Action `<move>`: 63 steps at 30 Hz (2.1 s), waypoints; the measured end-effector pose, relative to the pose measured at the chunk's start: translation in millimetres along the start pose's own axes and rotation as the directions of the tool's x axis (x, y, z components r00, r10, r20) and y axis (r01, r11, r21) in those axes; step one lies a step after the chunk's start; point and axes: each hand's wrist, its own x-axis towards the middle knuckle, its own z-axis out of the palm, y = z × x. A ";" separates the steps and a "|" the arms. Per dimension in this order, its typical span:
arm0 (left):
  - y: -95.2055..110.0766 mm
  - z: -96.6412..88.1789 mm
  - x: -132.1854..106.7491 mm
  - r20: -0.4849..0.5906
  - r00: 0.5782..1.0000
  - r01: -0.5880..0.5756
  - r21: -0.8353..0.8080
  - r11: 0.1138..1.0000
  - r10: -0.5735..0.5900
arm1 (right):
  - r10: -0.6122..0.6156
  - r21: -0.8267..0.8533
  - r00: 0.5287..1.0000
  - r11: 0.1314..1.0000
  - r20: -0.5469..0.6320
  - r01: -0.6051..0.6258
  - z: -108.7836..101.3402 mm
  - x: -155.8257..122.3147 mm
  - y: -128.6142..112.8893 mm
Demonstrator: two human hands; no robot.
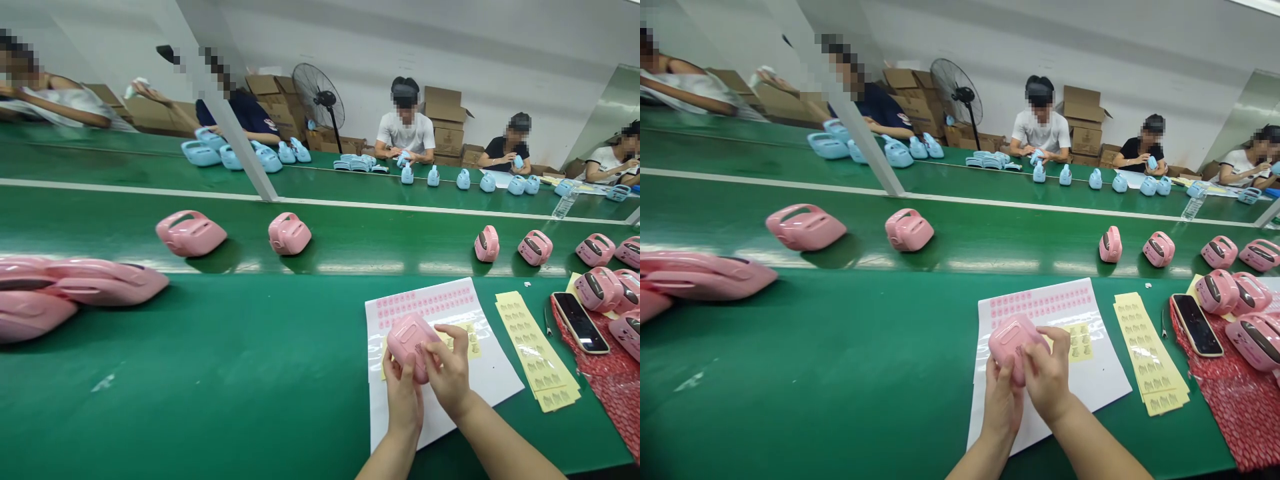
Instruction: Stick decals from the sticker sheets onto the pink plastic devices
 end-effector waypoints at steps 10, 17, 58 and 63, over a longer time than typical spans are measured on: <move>29.7 -5.1 9.9 -0.037 0.980 0.185 -0.193 0.964 -0.195 | 0.425 0.016 0.904 0.905 0.030 -0.426 -38.9 35.8 43.2; 31.1 -43.9 32.2 0.223 0.939 0.329 -0.365 0.871 -0.261 | 0.461 -0.244 0.864 0.879 0.204 -0.411 -41.1 35.4 80.0; 11.2 -68.4 45.2 0.368 0.916 0.331 -0.467 0.820 -0.160 | 0.412 0.221 0.824 0.826 0.390 -0.518 26.1 21.6 -20.0; 14.1 -61.8 40.9 0.310 0.929 0.338 -0.490 0.803 -0.202 | 0.388 0.158 0.798 0.849 0.461 -0.504 22.0 25.3 -11.4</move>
